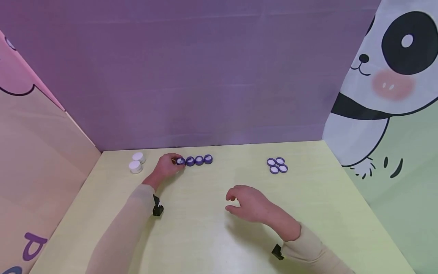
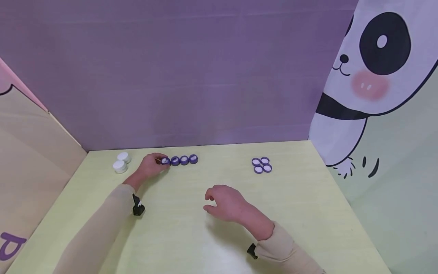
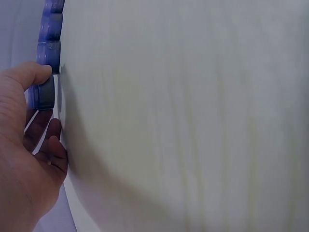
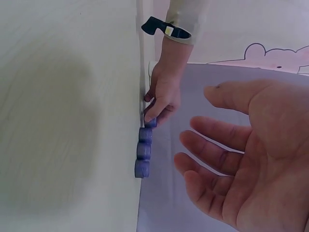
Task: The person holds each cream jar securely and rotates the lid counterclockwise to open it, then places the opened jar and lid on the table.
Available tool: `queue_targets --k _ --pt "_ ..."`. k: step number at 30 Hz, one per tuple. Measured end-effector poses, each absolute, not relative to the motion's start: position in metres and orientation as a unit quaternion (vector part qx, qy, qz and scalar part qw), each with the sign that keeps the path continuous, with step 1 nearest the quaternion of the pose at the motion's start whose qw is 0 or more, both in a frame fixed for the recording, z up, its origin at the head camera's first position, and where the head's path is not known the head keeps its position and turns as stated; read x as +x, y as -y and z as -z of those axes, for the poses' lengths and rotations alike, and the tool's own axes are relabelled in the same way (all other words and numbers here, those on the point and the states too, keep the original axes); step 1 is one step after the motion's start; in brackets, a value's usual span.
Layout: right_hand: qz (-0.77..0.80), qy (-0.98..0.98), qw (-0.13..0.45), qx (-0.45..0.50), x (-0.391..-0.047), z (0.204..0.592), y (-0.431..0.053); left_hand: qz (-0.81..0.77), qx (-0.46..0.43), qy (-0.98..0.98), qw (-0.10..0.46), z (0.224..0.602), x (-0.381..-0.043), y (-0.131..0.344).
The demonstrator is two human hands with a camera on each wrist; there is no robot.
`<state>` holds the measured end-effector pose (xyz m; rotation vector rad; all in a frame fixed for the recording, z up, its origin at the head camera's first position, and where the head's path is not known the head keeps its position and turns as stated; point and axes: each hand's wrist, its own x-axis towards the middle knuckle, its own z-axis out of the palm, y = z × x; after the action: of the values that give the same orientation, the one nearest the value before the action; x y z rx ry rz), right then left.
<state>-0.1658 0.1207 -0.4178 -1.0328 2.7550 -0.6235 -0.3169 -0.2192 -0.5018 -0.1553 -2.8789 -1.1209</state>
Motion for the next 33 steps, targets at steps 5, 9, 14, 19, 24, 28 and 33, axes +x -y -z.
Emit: queue_targets --k 5,9,14,19,24,28,33 --pt "0.21 -0.91 0.081 -0.349 -0.164 0.419 -0.116 0.36 -0.054 0.931 0.019 0.502 -0.319 0.22" --pt "0.21 -0.908 0.085 -0.354 -0.164 0.42 -0.114 0.356 -0.054 0.933 0.015 0.501 -0.319 0.22" --pt "0.204 -0.908 0.085 -0.356 -0.164 0.421 -0.113 0.35 -0.051 0.935 0.012 0.5 -0.318 0.22" --pt "0.202 -0.909 0.085 -0.355 -0.164 0.422 -0.112 0.344 -0.053 0.937 0.006 0.5 -0.318 0.218" --pt "0.208 -0.908 0.093 -0.352 -0.165 0.423 -0.109 0.341 -0.053 0.939 0.011 0.503 -0.319 0.219" --pt "0.206 -0.909 0.098 -0.349 -0.166 0.424 -0.108 0.338 -0.051 0.939 0.017 0.505 -0.32 0.22" --pt "0.21 -0.909 0.104 -0.346 -0.167 0.425 -0.108 0.342 -0.053 0.938 0.011 0.504 -0.319 0.218"
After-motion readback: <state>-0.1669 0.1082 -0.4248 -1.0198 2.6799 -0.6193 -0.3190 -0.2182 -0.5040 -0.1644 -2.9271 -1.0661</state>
